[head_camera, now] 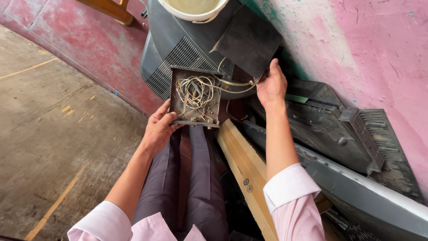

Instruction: The person works on a small green circuit board and a metal power supply unit on a cluttered workbench. They connect wires, use a multimeter to test components, and manipulate the parts with pliers and screwdrivers.

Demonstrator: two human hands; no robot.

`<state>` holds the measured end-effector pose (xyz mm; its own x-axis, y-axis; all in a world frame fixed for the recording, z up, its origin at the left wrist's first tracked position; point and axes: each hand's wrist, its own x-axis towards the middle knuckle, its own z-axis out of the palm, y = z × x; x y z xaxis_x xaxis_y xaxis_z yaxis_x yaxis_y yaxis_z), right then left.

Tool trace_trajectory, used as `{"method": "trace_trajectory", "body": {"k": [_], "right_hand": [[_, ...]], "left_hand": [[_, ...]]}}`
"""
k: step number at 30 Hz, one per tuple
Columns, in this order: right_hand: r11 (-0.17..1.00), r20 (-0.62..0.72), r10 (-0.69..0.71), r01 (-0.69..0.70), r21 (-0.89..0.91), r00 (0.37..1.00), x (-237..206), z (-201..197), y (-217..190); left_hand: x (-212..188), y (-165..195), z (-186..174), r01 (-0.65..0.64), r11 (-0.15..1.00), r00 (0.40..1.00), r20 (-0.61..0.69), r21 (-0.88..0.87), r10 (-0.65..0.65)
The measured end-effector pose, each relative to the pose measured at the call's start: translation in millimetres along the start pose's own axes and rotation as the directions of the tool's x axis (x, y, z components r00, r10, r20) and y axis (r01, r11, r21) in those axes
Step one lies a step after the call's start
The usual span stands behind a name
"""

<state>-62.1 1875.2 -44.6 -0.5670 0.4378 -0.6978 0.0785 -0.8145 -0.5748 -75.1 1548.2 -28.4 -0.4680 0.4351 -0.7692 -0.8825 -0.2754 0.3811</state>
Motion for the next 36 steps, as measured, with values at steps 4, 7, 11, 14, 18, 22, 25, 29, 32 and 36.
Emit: {"method": "trace_trajectory", "body": {"k": [4, 7, 11, 14, 18, 22, 25, 29, 32, 36], "right_hand": [[0.976, -0.22, -0.123, 0.078, -0.202, 0.968, -26.4, -21.5, 15.3], [0.931, -0.268, -0.127, 0.022, -0.364, 0.955, -73.2, -40.2, 42.7], [0.87, -0.12, 0.204, -0.237, -0.433, 0.971, -122.9, -48.3, 78.8], [0.837, 0.024, 0.14, -0.105, -0.537, 0.99, -131.2, -47.9, 93.8], [0.334, 0.155, -0.353, 0.28, -0.9, 0.922, -132.8, -38.1, 86.4], [0.012, 0.452, -0.212, 0.465, -0.885, 0.867, -138.9, -13.5, 66.7], [-0.16, 0.497, -0.006, 0.49, -0.857, 0.868, -132.5, 8.1, 73.4], [-0.234, 0.65, -0.053, 0.623, -0.746, 0.758, -119.6, 7.2, 86.7], [-0.121, 0.648, -0.066, 0.638, -0.76, 0.759, -110.8, -8.9, 82.9], [0.458, 0.423, -0.298, 0.517, -0.723, 0.856, -104.2, -25.1, 43.8]], "left_hand": [[-2.0, -6.6, 2.4, 0.022, 0.999, 1.0, 0.012, -0.027, -0.022], [-5.2, -11.9, 5.3, 0.046, 0.999, 0.999, -0.001, -0.022, -0.046], [-12.9, -19.8, 9.4, 0.062, 0.998, 0.998, -0.003, -0.017, -0.062], [-17.2, -24.0, 12.1, 0.064, 0.998, 0.998, -0.004, -0.012, -0.064], [-23.0, -23.3, 12.2, 0.021, 0.999, 1.0, 0.019, 0.03, -0.022], [-29.9, -21.6, 12.8, -0.091, 0.991, 0.993, 0.09, 0.096, 0.082], [-34.4, -21.2, 14.7, -0.123, 0.976, 0.989, 0.109, 0.181, 0.104], [-38.5, -16.8, 14.8, -0.131, 0.963, 0.99, 0.075, 0.235, 0.116], [-39.4, -13.8, 12.4, -0.12, 0.951, 0.993, 0.016, 0.283, 0.121], [-38.6, -12.3, 6.9, -0.089, 0.947, 0.992, -0.053, 0.31, 0.111]]}}
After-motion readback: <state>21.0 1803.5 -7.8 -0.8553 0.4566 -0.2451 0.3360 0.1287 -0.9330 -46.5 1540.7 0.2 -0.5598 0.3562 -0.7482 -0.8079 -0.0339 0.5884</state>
